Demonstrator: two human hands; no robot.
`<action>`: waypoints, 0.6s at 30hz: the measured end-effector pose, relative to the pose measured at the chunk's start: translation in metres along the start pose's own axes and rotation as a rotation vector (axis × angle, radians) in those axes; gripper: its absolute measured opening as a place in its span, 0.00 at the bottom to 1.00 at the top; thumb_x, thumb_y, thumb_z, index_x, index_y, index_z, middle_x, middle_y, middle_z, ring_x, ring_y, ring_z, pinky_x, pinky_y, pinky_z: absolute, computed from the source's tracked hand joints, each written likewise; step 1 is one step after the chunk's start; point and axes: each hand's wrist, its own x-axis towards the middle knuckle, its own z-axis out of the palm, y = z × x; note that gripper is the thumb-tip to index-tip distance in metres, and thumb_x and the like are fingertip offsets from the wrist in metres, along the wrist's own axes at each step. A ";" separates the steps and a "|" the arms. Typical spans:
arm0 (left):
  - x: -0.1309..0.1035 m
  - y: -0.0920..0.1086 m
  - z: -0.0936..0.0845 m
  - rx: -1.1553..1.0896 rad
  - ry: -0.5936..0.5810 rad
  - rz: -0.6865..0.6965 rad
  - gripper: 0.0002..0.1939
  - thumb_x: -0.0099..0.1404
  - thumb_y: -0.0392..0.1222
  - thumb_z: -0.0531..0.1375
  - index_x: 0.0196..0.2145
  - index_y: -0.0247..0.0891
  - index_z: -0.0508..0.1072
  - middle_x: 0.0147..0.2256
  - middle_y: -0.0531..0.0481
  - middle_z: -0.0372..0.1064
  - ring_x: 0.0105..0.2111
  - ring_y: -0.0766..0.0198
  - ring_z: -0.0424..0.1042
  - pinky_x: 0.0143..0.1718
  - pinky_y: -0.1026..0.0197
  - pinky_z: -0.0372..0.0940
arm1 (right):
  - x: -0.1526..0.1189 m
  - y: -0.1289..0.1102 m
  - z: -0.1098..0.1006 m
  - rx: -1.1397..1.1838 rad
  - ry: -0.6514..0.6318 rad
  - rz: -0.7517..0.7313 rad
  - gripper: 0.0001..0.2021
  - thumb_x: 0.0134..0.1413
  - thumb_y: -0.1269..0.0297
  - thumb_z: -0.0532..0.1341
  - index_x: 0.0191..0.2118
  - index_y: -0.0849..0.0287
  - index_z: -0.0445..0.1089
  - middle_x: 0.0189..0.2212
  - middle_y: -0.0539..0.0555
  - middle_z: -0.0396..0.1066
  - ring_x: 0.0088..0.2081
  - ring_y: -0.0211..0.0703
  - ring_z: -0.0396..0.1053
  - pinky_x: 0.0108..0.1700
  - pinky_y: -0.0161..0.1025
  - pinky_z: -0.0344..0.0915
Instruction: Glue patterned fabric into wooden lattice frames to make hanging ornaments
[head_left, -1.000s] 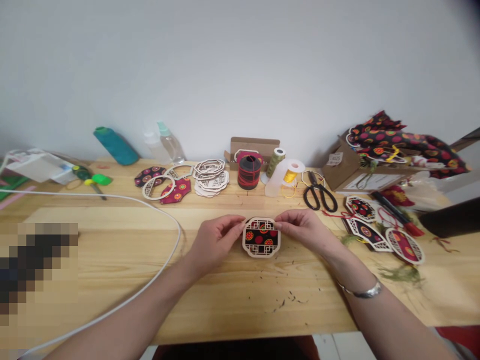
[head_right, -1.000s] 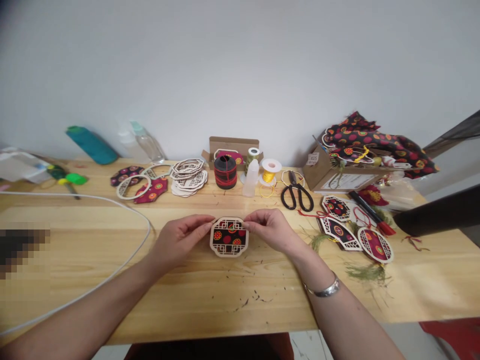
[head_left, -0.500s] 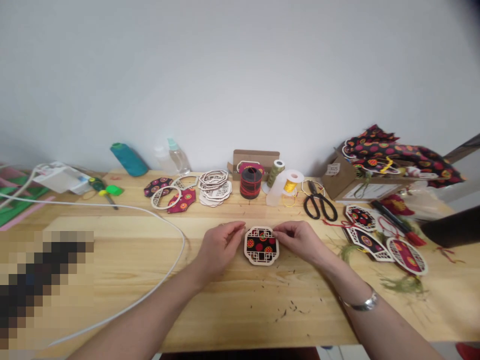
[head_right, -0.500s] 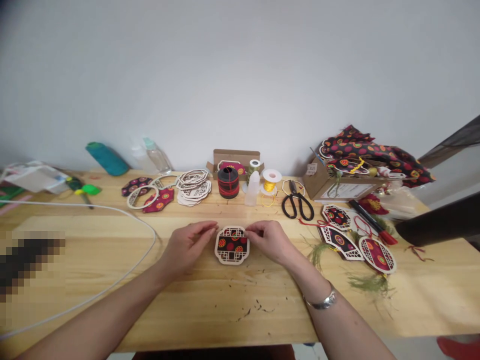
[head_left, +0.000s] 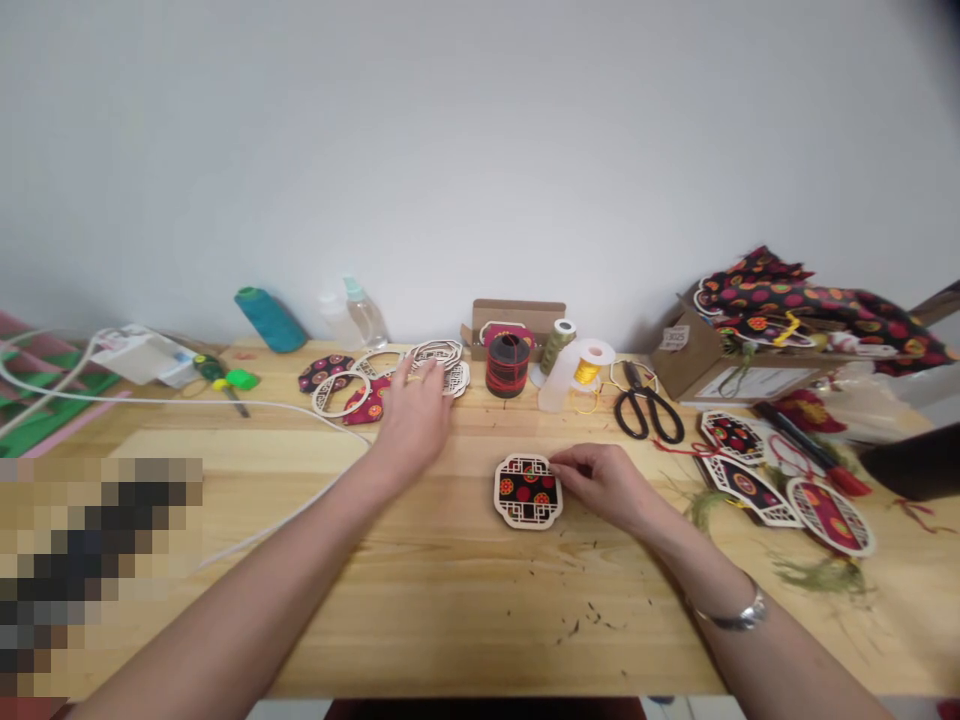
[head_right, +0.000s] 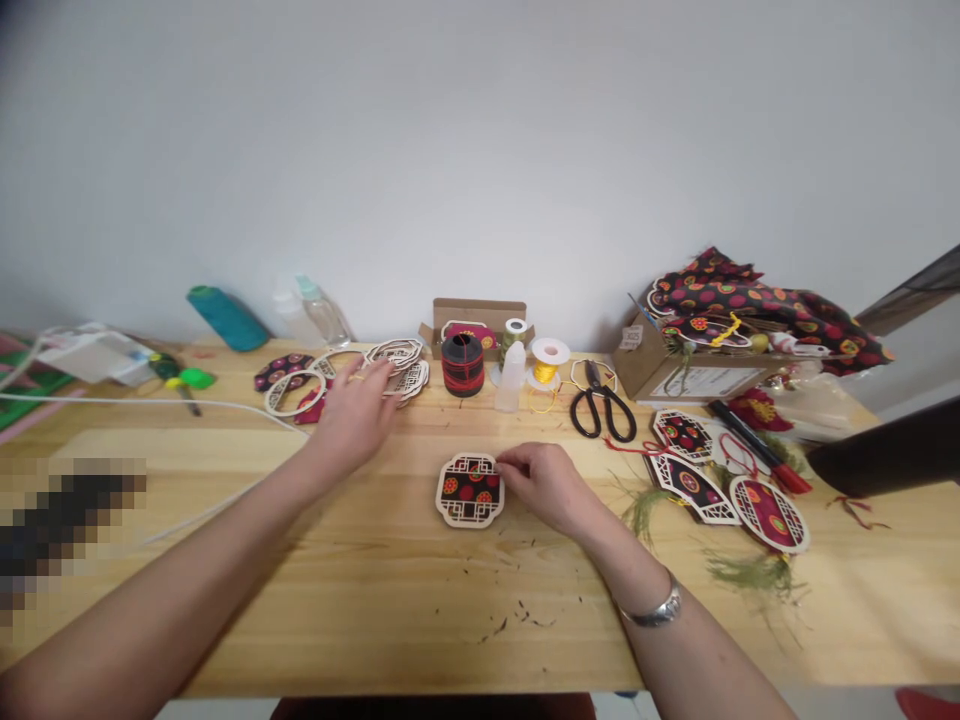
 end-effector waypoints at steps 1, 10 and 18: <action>0.007 -0.004 0.000 0.034 -0.007 -0.031 0.22 0.65 0.36 0.48 0.56 0.31 0.64 0.59 0.37 0.61 0.62 0.41 0.50 0.56 0.37 0.53 | 0.000 0.000 0.000 0.000 -0.002 -0.001 0.13 0.58 0.61 0.56 0.36 0.57 0.78 0.34 0.55 0.79 0.32 0.46 0.73 0.36 0.42 0.68; 0.037 -0.014 0.007 0.133 -0.075 -0.098 0.20 0.65 0.41 0.51 0.53 0.34 0.67 0.52 0.33 0.69 0.57 0.36 0.54 0.48 0.36 0.55 | 0.001 -0.006 -0.005 -0.006 0.085 -0.010 0.13 0.59 0.59 0.56 0.35 0.57 0.77 0.33 0.55 0.79 0.33 0.45 0.72 0.37 0.39 0.66; 0.031 -0.014 0.012 0.197 -0.071 -0.080 0.15 0.65 0.39 0.50 0.41 0.34 0.75 0.47 0.31 0.69 0.51 0.37 0.59 0.45 0.40 0.55 | 0.001 -0.003 -0.005 -0.014 0.095 -0.034 0.14 0.59 0.59 0.56 0.34 0.57 0.77 0.32 0.55 0.78 0.32 0.44 0.72 0.36 0.39 0.65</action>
